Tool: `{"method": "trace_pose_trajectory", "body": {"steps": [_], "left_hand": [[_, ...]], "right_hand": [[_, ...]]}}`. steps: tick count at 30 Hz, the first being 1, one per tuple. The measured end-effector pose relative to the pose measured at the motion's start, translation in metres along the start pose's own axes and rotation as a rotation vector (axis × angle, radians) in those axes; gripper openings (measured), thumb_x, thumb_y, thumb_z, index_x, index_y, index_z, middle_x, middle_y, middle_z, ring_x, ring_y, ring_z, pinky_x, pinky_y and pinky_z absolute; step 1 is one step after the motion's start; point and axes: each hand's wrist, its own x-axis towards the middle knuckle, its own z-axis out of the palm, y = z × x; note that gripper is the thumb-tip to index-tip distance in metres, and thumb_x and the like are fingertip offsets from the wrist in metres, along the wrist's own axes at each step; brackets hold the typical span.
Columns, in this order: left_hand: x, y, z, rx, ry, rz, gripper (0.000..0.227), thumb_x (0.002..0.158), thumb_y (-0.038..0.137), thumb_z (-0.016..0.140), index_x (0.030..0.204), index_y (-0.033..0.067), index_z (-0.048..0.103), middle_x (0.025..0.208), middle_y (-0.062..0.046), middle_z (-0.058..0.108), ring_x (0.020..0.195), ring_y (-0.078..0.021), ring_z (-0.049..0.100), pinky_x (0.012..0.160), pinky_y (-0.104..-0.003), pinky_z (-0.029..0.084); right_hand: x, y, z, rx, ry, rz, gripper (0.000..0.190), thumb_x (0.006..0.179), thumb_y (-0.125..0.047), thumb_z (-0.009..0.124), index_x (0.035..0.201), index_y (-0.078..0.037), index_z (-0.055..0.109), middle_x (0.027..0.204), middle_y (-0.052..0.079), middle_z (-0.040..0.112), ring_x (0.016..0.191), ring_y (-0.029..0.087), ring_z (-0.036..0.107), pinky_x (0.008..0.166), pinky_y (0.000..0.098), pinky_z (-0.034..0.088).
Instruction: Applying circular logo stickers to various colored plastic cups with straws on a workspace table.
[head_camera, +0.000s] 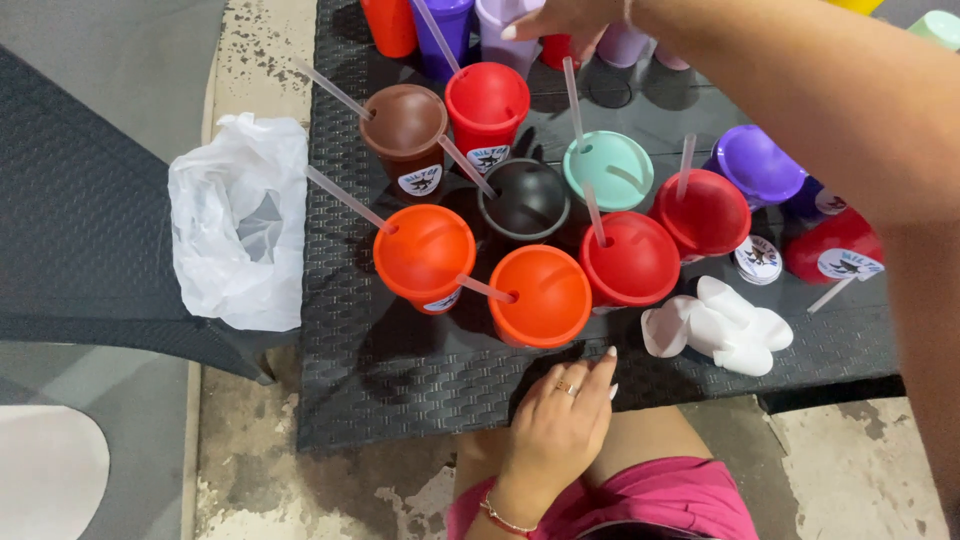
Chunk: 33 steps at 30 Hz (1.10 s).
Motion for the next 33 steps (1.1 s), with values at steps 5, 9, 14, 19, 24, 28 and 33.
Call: {"method": "trace_pose_trajectory", "body": {"steps": [5, 9, 14, 19, 24, 28, 33], "left_hand": [[0.001, 0.0, -0.002, -0.008, -0.034, 0.005, 0.037, 0.109, 0.024, 0.06, 0.141, 0.0071, 0.065, 0.109, -0.007, 0.067, 0.092, -0.0234, 0.063, 0.084, -0.033, 0.053], [0.002, 0.0, 0.003, 0.017, -0.035, -0.019, 0.038, 0.107, 0.024, 0.062, 0.141, 0.007, 0.065, 0.106, -0.007, 0.067, 0.088, -0.0238, 0.062, 0.078, -0.034, 0.053], [0.003, 0.0, 0.002, 0.015, -0.026, -0.001, 0.038, 0.108, 0.022, 0.061, 0.141, 0.0042, 0.065, 0.107, -0.008, 0.067, 0.086, -0.024, 0.06, 0.075, -0.035, 0.053], [0.003, 0.0, 0.001, 0.07, -0.001, 0.028, 0.036, 0.106, 0.022, 0.061, 0.138, 0.0061, 0.067, 0.112, -0.008, 0.069, 0.089, -0.0236, 0.061, 0.083, -0.033, 0.053], [0.001, 0.003, -0.001, 0.026, 0.03, 0.047, 0.034, 0.105, 0.019, 0.063, 0.136, 0.0072, 0.066, 0.112, -0.006, 0.067, 0.094, -0.0237, 0.064, 0.086, -0.034, 0.054], [-0.003, 0.011, -0.017, -0.587, 0.186, -0.03, 0.028, 0.103, 0.005, 0.067, 0.131, 0.002, 0.066, 0.128, -0.013, 0.061, 0.117, -0.0308, 0.064, 0.108, -0.044, 0.054], [0.025, 0.039, -0.045, -1.076, -0.214, -0.065, 0.086, 0.103, 0.072, 0.045, 0.156, 0.0049, 0.037, 0.16, -0.02, 0.042, 0.152, -0.0345, 0.043, 0.128, -0.049, 0.037]], "right_hand": [[-0.045, -0.077, 0.013, 0.44, 0.285, 0.243, 0.076, 0.099, -0.051, 0.078, 0.15, -0.008, 0.041, 0.152, 0.018, 0.05, 0.131, 0.05, 0.056, 0.087, 0.057, 0.063], [-0.044, -0.078, 0.013, 0.486, 0.342, 0.226, 0.092, 0.094, -0.054, 0.083, 0.157, -0.019, 0.025, 0.146, 0.023, 0.049, 0.076, 0.053, 0.069, 0.047, 0.0551, 0.062], [-0.059, -0.068, 0.009, 0.471, 0.415, 0.238, 0.094, 0.087, -0.047, 0.09, 0.153, -0.009, 0.035, 0.131, 0.028, 0.059, 0.056, 0.039, 0.072, 0.039, 0.0457, 0.06], [-0.128, 0.016, -0.01, 0.405, 0.507, 0.1, 0.077, 0.083, -0.042, 0.089, 0.135, 0.001, 0.054, 0.117, 0.021, 0.068, 0.076, 0.034, 0.073, 0.052, 0.0397, 0.06], [-0.301, 0.194, 0.037, 0.218, 0.642, -0.169, 0.099, 0.065, -0.028, 0.091, 0.148, 0.008, 0.051, 0.138, 0.029, 0.062, 0.108, 0.04, 0.066, 0.083, 0.0459, 0.055], [-0.394, 0.107, 0.046, 0.062, 0.71, -0.364, 0.12, 0.05, -0.016, 0.093, 0.158, 0.014, 0.049, 0.155, 0.035, 0.057, 0.133, 0.044, 0.06, 0.107, 0.051, 0.05], [-0.461, -0.025, 0.056, 0.275, -0.139, -0.919, 0.078, 0.078, -0.056, 0.085, 0.143, -0.019, 0.061, 0.144, 0.017, 0.061, 0.126, 0.037, 0.069, 0.098, 0.0501, 0.056]]}}
